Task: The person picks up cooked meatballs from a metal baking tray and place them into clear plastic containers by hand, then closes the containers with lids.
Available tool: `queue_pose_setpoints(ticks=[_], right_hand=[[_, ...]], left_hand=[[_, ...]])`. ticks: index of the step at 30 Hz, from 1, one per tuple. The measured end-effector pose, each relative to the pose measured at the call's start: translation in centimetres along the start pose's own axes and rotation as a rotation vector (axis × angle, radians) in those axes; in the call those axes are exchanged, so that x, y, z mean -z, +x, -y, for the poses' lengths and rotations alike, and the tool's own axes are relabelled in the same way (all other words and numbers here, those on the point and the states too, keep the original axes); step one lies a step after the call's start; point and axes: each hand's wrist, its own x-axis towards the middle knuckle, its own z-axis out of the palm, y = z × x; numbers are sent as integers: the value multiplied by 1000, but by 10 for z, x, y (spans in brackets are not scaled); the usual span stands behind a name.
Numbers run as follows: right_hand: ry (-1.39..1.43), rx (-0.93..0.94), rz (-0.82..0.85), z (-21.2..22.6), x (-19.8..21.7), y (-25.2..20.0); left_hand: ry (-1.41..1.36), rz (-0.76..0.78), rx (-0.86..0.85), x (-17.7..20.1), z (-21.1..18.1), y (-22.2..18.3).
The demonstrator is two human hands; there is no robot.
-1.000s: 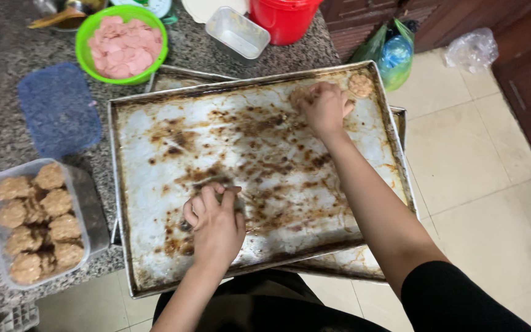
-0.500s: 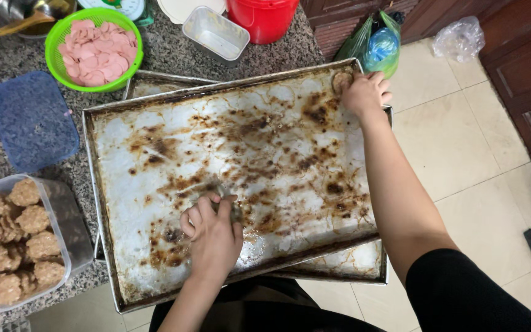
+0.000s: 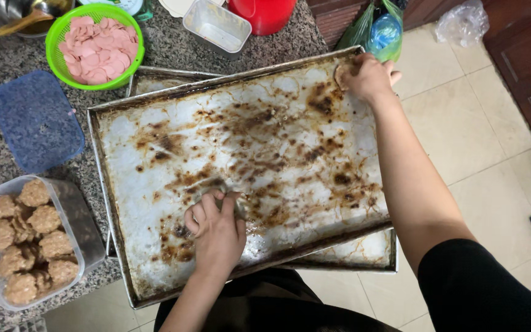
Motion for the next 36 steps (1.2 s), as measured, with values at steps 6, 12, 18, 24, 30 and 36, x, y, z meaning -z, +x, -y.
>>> queue_pose_setpoints(ticks=[6,12,18,24,30,36], right_hand=[[-69,-160,185,-8,-7,-15],[125,-95,-77,-1,-25,-85],[279,-72,-479,64,-57,-262],[420,-407,-596,164,-77,-478],[591,-867,-704,250,-105,-643],[584,-1059,-801,292,-123,-757]], left_hand=[[-23,16,-58,7,8,-7],[-29,11,-227,6,27,-17],[-51,98,-437,15,46,-34],[-107,195,-691,41,94,-71],[-182,444,-958,73,146,-146],[-296,643,-1139,85,165,-223]])
